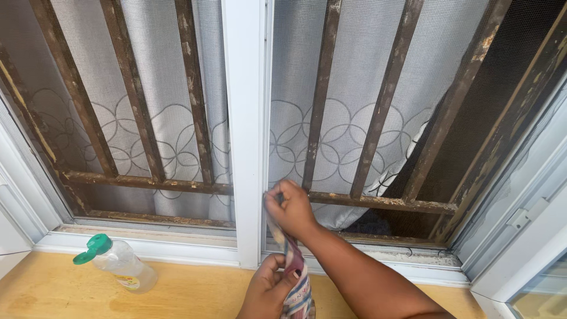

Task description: The person cleans a window frame and glass using a cloth and liquid from a bottle.

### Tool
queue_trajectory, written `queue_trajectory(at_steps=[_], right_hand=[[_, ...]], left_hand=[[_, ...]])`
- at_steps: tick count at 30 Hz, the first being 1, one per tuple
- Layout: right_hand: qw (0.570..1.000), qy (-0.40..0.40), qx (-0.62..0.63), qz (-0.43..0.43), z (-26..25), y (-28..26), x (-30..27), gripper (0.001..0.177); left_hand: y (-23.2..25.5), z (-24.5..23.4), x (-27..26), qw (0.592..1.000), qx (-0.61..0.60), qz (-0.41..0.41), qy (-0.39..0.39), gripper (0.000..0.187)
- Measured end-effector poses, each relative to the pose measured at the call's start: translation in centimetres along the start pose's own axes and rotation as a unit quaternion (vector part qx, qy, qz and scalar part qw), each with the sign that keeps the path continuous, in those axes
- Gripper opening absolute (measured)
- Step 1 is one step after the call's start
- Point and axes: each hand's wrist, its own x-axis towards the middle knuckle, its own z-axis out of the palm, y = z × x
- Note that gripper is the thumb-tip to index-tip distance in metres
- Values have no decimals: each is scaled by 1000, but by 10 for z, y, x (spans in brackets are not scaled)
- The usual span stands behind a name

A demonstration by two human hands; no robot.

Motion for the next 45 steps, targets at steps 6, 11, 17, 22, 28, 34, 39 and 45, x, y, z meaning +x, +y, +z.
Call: queue_trajectory(at_steps=[6,11,17,22,28,34,39,45], right_hand=[[991,79,-15,-106,-23,-56,82,12],[982,129,-25,-138,-43,-96,144,12],[971,161,-44,-173,-45,-106,161,15],[988,110,-41,-105,-24,-81,100,13],[977,127,-83,-149,-37,-90,128,13],[967,176,-9,-186,-52,-135,200,16],[981,154,-11,-117,-37,-123,154,13],[957,170,-112,-208,-41,-119,163,14]], left_hand=[[16,-1,8,990,-14,127,66,40],[20,-14,10,988,57,137,49,44],[-1,-18,14,986,103,130,18,61],[-4,-35,13,966,168,181,-73,46],[-6,-21,10,992,30,123,-18,51],[-10,-25,18,990,13,129,47,41],[6,-31,-1,980,114,162,-4,43],[13,-25,-4,986,67,151,3,45]])
